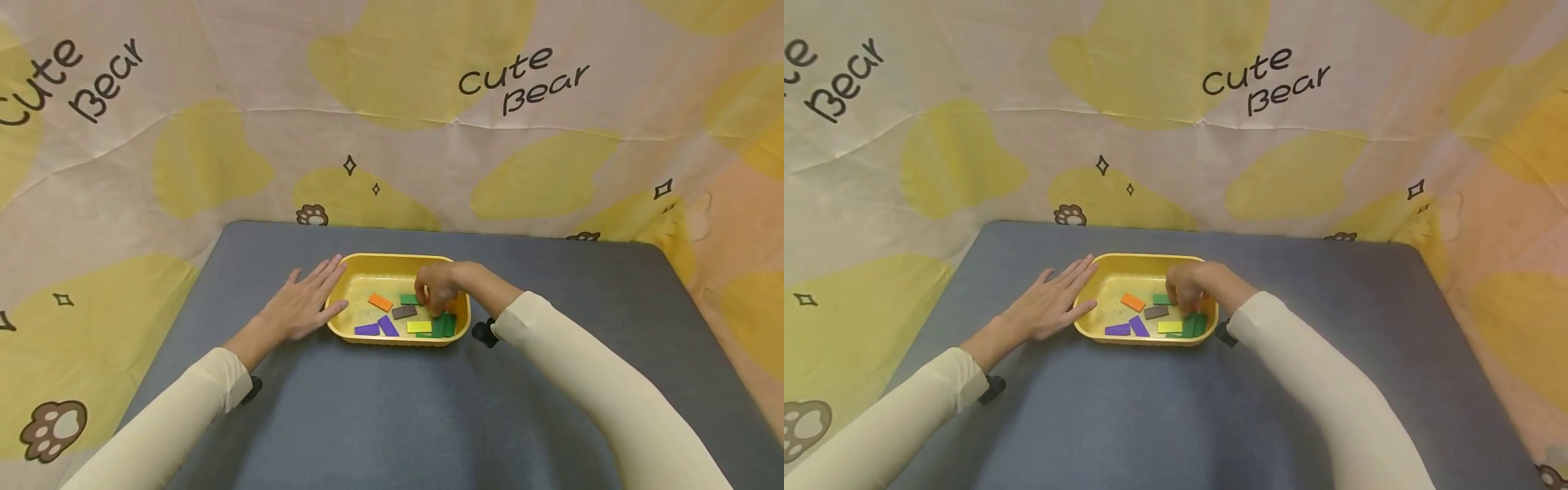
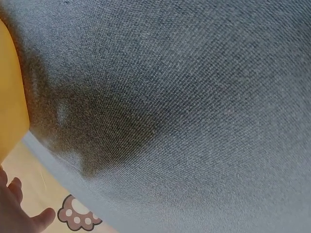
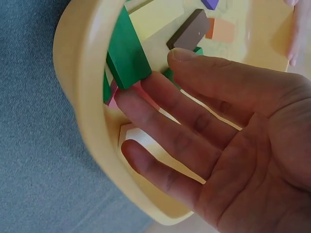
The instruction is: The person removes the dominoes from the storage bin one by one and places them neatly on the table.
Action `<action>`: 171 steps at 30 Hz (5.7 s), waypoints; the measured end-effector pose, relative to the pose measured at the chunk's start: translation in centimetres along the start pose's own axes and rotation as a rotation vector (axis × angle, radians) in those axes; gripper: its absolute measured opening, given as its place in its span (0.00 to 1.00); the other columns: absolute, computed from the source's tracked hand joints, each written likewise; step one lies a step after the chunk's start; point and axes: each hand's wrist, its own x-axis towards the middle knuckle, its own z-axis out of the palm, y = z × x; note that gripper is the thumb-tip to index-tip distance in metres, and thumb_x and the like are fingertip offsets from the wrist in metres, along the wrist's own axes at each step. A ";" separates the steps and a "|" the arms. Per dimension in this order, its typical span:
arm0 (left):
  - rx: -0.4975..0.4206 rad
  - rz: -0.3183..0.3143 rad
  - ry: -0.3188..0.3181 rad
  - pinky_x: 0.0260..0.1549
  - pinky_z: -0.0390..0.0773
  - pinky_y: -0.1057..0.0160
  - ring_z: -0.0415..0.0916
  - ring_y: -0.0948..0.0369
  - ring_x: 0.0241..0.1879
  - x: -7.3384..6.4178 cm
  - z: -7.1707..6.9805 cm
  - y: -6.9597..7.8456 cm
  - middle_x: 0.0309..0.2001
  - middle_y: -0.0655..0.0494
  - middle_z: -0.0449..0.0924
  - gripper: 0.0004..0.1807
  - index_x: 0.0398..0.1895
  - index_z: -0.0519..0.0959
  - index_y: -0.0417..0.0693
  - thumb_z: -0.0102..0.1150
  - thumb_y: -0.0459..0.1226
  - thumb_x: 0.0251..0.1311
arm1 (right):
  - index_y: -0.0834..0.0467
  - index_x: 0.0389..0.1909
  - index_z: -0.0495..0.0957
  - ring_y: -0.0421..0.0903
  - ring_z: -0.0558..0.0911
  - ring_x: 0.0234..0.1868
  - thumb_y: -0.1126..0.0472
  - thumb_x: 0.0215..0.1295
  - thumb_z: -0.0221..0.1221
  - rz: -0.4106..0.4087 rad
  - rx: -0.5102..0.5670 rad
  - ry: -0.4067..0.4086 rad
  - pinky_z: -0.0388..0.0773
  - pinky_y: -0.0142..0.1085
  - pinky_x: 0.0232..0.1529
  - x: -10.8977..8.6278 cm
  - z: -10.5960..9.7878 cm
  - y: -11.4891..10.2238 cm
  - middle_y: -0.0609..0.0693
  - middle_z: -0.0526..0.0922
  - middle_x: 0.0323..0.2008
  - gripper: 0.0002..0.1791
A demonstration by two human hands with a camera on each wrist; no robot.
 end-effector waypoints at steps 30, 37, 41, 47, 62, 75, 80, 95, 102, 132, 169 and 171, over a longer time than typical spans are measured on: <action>-0.012 -0.002 -0.003 0.67 0.50 0.33 0.45 0.51 0.77 0.0 -0.2 0.3 0.81 0.51 0.38 0.44 0.81 0.41 0.48 0.40 0.59 0.73 | 0.63 0.41 0.84 0.46 0.84 0.33 0.78 0.57 0.60 -0.100 -0.053 0.037 0.82 0.35 0.37 -1.8 -1.0 0.1 0.52 0.82 0.38 0.13; -0.007 0.000 -0.002 0.67 0.51 0.33 0.45 0.51 0.77 0.0 -0.2 0.2 0.81 0.51 0.38 0.44 0.81 0.41 0.49 0.38 0.61 0.73 | 0.67 0.40 0.84 0.51 0.87 0.36 0.78 0.61 0.58 -0.187 0.010 0.167 0.83 0.39 0.41 -3.6 -2.6 1.6 0.56 0.84 0.36 0.10; -0.004 0.007 0.014 0.67 0.52 0.33 0.46 0.50 0.77 0.0 -0.1 0.2 0.80 0.50 0.41 0.43 0.81 0.43 0.47 0.40 0.59 0.73 | 0.67 0.36 0.84 0.52 0.86 0.33 0.79 0.61 0.58 -0.253 0.014 0.257 0.83 0.37 0.37 -4.6 -3.3 2.5 0.57 0.85 0.33 0.09; 0.000 0.012 0.026 0.66 0.52 0.33 0.47 0.50 0.77 0.0 -0.2 0.3 0.80 0.49 0.41 0.43 0.81 0.44 0.46 0.41 0.59 0.72 | 0.71 0.36 0.83 0.56 0.85 0.34 0.79 0.62 0.55 -0.274 0.077 0.348 0.82 0.40 0.38 -5.7 -4.0 4.0 0.60 0.85 0.33 0.08; 0.012 0.010 0.015 0.67 0.52 0.33 0.47 0.50 0.77 -0.1 -0.2 0.4 0.80 0.49 0.41 0.44 0.81 0.43 0.46 0.36 0.61 0.73 | 0.75 0.46 0.82 0.60 0.87 0.40 0.77 0.67 0.52 -0.261 0.166 0.743 0.82 0.47 0.41 -6.2 -3.9 8.9 0.69 0.85 0.44 0.13; 0.005 0.005 0.016 0.67 0.52 0.33 0.46 0.50 0.77 -0.1 -0.2 0.5 0.80 0.49 0.40 0.44 0.81 0.43 0.45 0.39 0.60 0.73 | 0.73 0.49 0.82 0.64 0.84 0.46 0.75 0.70 0.51 -0.111 0.224 0.851 0.80 0.51 0.43 -4.7 -1.8 12.7 0.70 0.83 0.46 0.14; 0.002 0.007 0.020 0.66 0.52 0.33 0.46 0.50 0.77 0.0 -0.2 0.4 0.80 0.49 0.42 0.44 0.81 0.43 0.45 0.39 0.60 0.73 | 0.74 0.48 0.81 0.66 0.83 0.46 0.75 0.69 0.52 -0.094 0.243 0.864 0.79 0.51 0.43 -3.9 -0.9 13.9 0.71 0.83 0.45 0.13; -0.007 -0.004 0.015 0.67 0.51 0.33 0.45 0.50 0.77 0.1 -0.2 0.5 0.80 0.50 0.40 0.44 0.81 0.42 0.46 0.41 0.58 0.73 | 0.76 0.51 0.79 0.63 0.84 0.45 0.75 0.70 0.50 -0.009 0.325 0.825 0.80 0.50 0.45 -2.9 1.4 16.4 0.73 0.80 0.49 0.14; -0.020 0.002 0.030 0.66 0.52 0.33 0.47 0.50 0.77 0.0 -0.2 0.6 0.80 0.49 0.42 0.43 0.81 0.43 0.46 0.42 0.57 0.73 | 0.75 0.54 0.78 0.62 0.85 0.45 0.74 0.71 0.49 0.020 0.342 0.795 0.80 0.50 0.46 -2.5 2.3 16.9 0.71 0.81 0.49 0.16; -0.015 -0.006 0.009 0.67 0.52 0.34 0.45 0.52 0.78 0.1 0.2 0.4 0.81 0.51 0.40 0.44 0.81 0.40 0.49 0.39 0.60 0.73 | 0.79 0.58 0.70 0.67 0.82 0.49 0.72 0.72 0.42 -0.050 0.424 0.654 0.75 0.57 0.52 -5.0 0.1 16.6 0.76 0.78 0.50 0.20; -0.034 -0.009 0.011 0.66 0.53 0.33 0.46 0.52 0.77 0.0 0.0 0.3 0.80 0.50 0.41 0.44 0.81 0.42 0.46 0.42 0.59 0.72 | 0.73 0.63 0.71 0.55 0.85 0.48 0.61 0.68 0.62 -0.240 0.240 0.170 0.82 0.41 0.47 -3.9 -2.4 4.6 0.60 0.86 0.46 0.28; -0.034 -0.012 0.009 0.66 0.53 0.33 0.46 0.52 0.77 0.0 0.0 0.2 0.80 0.50 0.41 0.44 0.81 0.42 0.46 0.42 0.59 0.72 | 0.73 0.64 0.70 0.56 0.85 0.47 0.60 0.68 0.62 -0.186 0.247 0.104 0.82 0.41 0.47 -3.7 -2.5 4.0 0.60 0.86 0.45 0.29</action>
